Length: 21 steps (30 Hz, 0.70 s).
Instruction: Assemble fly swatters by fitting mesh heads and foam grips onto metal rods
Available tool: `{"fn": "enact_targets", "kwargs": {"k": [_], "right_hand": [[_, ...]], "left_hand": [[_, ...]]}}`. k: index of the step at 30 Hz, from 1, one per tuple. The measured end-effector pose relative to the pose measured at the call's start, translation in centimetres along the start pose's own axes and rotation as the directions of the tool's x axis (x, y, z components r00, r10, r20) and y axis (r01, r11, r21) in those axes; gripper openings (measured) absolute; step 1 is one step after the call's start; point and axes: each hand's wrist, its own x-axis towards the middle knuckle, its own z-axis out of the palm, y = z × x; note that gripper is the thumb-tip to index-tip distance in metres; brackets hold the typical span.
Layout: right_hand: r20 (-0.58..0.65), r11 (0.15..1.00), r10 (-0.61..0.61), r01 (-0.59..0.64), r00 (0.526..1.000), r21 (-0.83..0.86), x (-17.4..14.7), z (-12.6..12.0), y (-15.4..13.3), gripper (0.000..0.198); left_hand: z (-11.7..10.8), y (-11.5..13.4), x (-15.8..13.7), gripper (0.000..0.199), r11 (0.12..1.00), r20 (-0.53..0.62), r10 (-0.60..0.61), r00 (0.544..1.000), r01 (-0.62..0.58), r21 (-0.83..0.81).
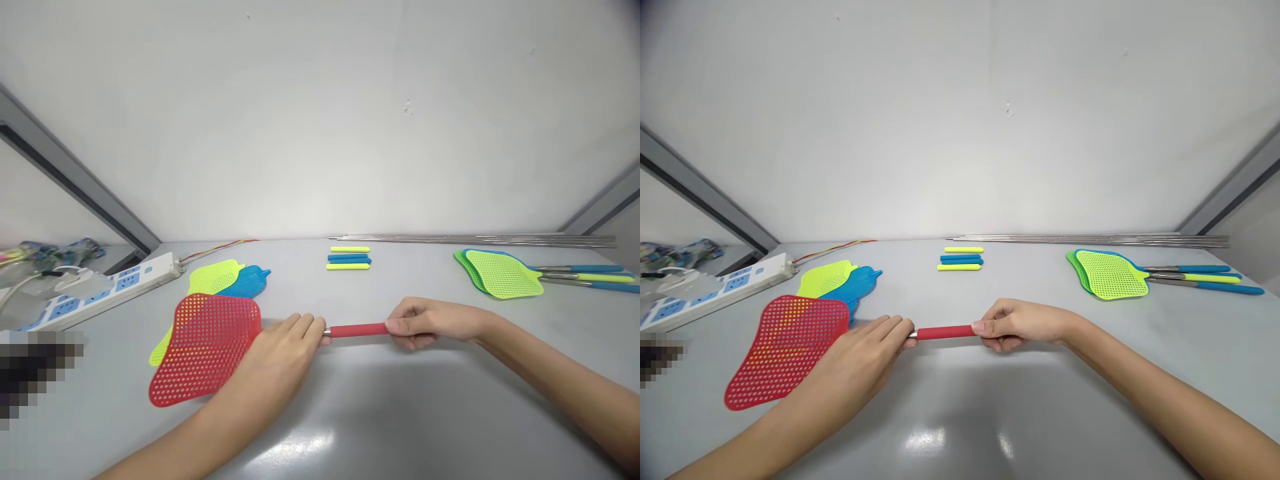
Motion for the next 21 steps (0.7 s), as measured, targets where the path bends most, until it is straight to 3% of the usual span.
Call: {"fn": "enact_targets", "kwargs": {"k": [8,12,21], "right_hand": [[0.158,0.951,0.224,-0.180,0.962,-0.249,-0.1,1.2,-0.2,0.030],[0.167,0.950,0.290,-0.262,0.942,-0.171,0.6,2.3,1.1,0.030],[0.108,0.957,0.273,-0.281,0.956,0.075,1.4,4.8,1.5,0.031]], "left_hand": [[1.8,2.2,-0.9,0.024,0.998,0.200,0.069,0.977,-0.066,-0.024],[3.0,2.7,-1.5,0.022,0.999,0.219,0.046,0.975,-0.047,-0.001],[4.2,1.7,-2.5,0.018,0.995,0.145,0.083,0.986,-0.074,-0.067]]}}
